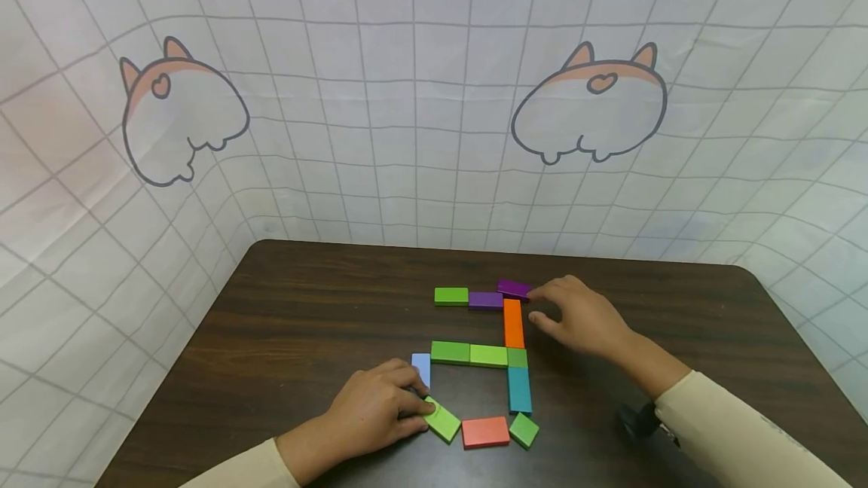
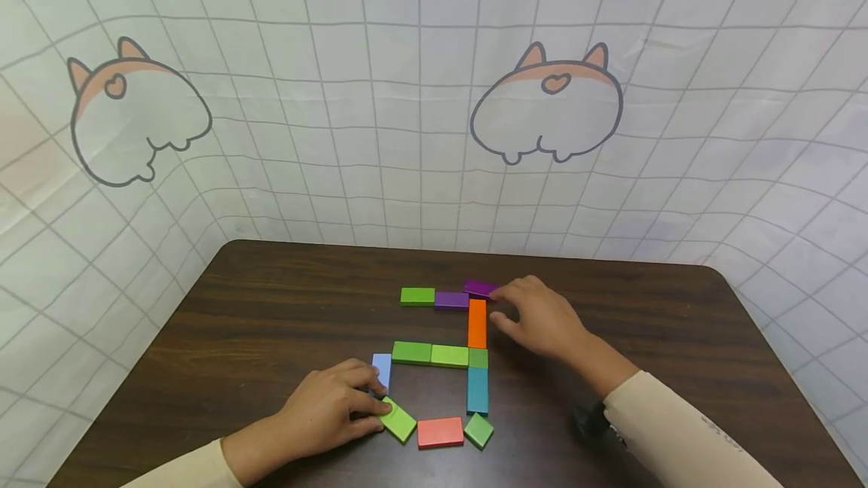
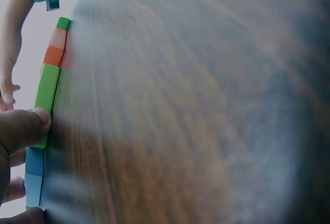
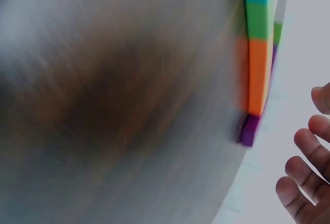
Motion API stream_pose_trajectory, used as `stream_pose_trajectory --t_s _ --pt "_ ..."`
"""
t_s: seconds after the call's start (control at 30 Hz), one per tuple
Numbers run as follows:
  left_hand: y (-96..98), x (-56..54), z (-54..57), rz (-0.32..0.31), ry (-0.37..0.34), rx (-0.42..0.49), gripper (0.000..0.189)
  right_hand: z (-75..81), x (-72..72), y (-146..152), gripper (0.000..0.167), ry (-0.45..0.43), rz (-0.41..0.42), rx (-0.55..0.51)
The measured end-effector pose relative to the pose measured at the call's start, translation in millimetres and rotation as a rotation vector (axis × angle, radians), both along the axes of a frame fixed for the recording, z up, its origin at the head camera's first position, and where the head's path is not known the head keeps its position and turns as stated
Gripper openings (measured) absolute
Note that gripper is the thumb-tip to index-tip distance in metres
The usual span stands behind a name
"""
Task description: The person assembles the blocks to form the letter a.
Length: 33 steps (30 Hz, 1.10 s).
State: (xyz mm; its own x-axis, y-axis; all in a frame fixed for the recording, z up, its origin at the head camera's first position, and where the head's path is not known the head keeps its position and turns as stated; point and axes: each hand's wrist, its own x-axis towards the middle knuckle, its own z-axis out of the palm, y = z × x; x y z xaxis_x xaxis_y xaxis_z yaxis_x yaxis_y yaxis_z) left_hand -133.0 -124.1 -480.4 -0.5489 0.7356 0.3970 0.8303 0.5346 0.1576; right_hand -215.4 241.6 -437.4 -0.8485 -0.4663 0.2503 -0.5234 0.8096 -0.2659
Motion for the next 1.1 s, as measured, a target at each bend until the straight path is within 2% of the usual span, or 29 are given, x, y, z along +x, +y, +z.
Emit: stream_pose_trajectory --t_s 0.2,0.37,0.7,1.1 --pt "-0.3 0.5 -1.2 0.004 0.001 -0.004 0.019 -9.4 -30.1 3.8 0.037 -0.068 -0.051 0.023" --pt "-0.3 0.9 -2.2 0.003 -0.002 0.003 0.019 -17.6 -45.5 5.7 0.04 -0.133 -0.065 0.052" --pt "-0.1 1.3 -2.4 0.003 0.003 0.004 0.019 -27.7 -61.4 1.4 0.042 -0.189 -0.058 0.095" --pt "0.5 -0.2 -2.2 0.013 0.028 0.004 0.019 -25.8 -70.1 -2.4 0.041 -0.224 -0.112 0.117"
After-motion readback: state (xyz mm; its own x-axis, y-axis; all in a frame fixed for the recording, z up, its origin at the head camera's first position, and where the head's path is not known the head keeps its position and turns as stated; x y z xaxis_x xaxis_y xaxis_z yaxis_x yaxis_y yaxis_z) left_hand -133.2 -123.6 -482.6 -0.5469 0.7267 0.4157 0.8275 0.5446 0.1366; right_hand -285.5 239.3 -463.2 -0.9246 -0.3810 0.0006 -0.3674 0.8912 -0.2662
